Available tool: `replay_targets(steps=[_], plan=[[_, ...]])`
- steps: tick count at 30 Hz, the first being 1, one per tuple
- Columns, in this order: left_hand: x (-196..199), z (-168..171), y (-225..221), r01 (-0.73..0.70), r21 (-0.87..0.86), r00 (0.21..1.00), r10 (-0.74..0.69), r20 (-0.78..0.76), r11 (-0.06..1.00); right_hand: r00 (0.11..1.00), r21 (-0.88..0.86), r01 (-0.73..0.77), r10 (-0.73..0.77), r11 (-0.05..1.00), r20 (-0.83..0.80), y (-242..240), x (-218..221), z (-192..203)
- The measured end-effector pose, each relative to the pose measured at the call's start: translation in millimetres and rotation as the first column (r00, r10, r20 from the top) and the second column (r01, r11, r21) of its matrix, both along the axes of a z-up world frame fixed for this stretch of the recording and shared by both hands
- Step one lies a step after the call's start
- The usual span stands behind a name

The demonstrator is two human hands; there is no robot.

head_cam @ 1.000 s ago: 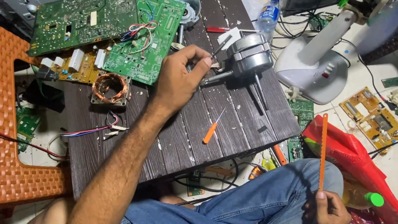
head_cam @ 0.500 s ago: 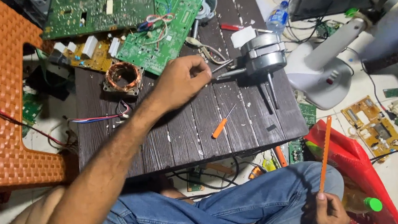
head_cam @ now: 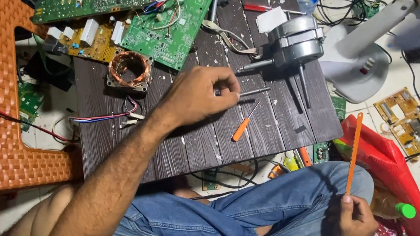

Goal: Cutting a small metal rod using a manual saw blade among electronic components.

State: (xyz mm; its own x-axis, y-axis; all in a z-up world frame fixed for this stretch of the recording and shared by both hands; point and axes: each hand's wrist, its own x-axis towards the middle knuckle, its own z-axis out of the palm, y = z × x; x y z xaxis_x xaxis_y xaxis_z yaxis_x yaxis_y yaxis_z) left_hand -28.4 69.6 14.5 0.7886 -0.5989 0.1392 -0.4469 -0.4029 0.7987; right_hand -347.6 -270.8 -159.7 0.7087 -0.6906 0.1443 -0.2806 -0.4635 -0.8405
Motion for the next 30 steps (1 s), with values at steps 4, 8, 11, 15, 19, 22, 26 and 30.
replay_targets(steps=[4, 8, 11, 15, 19, 22, 26, 30], plan=[[0.5, -0.6, 1.2, 0.011, -0.017, 1.0, -0.012, -0.011, 1.0, 0.998, -0.054, -0.005, 0.001, 0.999, -0.067, 8.7, 4.0, 17.0], [4.8, -3.2, 5.2, 0.074, -0.095, 0.995, -0.08, -0.065, 0.993, 1.0, 0.068, -0.003, 0.004, 0.998, -0.015, 5.6, -0.7, 12.5], [8.6, 2.7, 10.8, 0.097, -0.255, 0.975, -0.143, -0.169, 0.962, 0.999, -0.037, -0.013, 0.012, 0.999, -0.04, 4.3, -2.1, 13.0], [2.3, 26.3, 15.0, 0.03, -0.62, 0.923, -0.26, -0.285, 0.784, 0.999, -0.015, -0.038, 0.038, 0.999, 0.037, -13.5, -7.3, -17.6], [1.3, 29.2, 12.4, -0.031, -0.736, 0.904, -0.295, -0.31, 0.676, 0.997, 0.047, -0.045, 0.042, 0.998, 0.062, -25.1, -10.7, -37.6], [5.0, 24.2, 12.2, -0.057, -0.829, 0.875, -0.373, -0.31, 0.556, 0.997, -0.073, -0.074, 0.076, 0.995, 0.022, -46.2, -17.2, -58.6], [8.4, 19.7, 15.2, -0.075, -0.857, 0.888, -0.357, -0.29, 0.509, 0.995, -0.147, -0.073, 0.062, 0.986, -0.077, -56.3, -20.5, -67.7], [11.3, 16.6, 13.6, -0.103, -0.863, 0.904, -0.315, -0.288, 0.495, 0.995, -0.096, -0.062, 0.054, 0.993, -0.085, -45.1, -16.9, -50.7]])
